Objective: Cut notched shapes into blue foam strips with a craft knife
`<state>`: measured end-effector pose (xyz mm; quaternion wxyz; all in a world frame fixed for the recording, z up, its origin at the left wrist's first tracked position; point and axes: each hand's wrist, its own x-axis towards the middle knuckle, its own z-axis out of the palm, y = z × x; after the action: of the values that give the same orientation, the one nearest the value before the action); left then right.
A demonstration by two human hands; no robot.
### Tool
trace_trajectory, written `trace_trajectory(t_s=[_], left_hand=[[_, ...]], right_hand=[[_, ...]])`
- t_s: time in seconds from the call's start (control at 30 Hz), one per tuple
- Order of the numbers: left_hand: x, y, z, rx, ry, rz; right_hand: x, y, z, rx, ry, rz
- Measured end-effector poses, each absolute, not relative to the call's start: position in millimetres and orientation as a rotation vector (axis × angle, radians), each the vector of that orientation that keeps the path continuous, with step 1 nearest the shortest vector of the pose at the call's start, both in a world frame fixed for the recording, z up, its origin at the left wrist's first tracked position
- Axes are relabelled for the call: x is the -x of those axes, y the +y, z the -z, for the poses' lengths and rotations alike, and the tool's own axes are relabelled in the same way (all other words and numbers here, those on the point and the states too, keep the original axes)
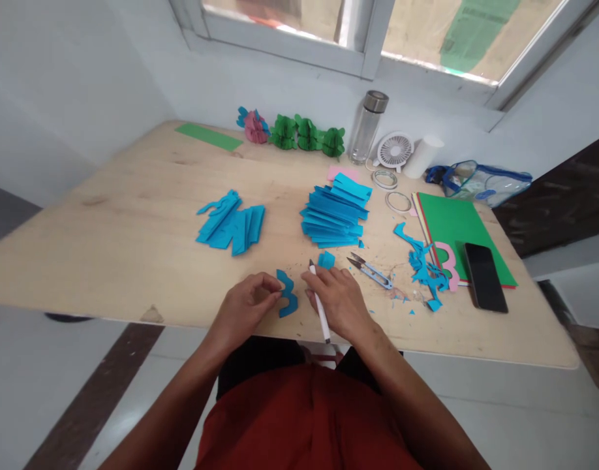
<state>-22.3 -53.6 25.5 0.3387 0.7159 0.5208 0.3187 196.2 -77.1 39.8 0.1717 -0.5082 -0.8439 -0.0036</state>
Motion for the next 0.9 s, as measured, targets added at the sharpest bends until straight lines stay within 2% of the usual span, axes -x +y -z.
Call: trace_trajectory(t_s=[0.27,0.5,0.7,0.9], left_hand=[[19,-52,-28,-1.753,1.334,-0.848],[3,-45,-44,-1.618,1.204,-0.790],[-1,-38,-56,-1.574,1.116,-0.771],[-6,-35,-46,-1.661,1.099,-0.742]], right_hand=[[-224,-89,-32,1.491,-2.122,0.057],[-226,-100,-26,1.352,-1.893,-0.281],[-222,-93,-28,1.251,-1.907,-0.475],[-227,-92,-21,1.377,-2.054,-0.333]])
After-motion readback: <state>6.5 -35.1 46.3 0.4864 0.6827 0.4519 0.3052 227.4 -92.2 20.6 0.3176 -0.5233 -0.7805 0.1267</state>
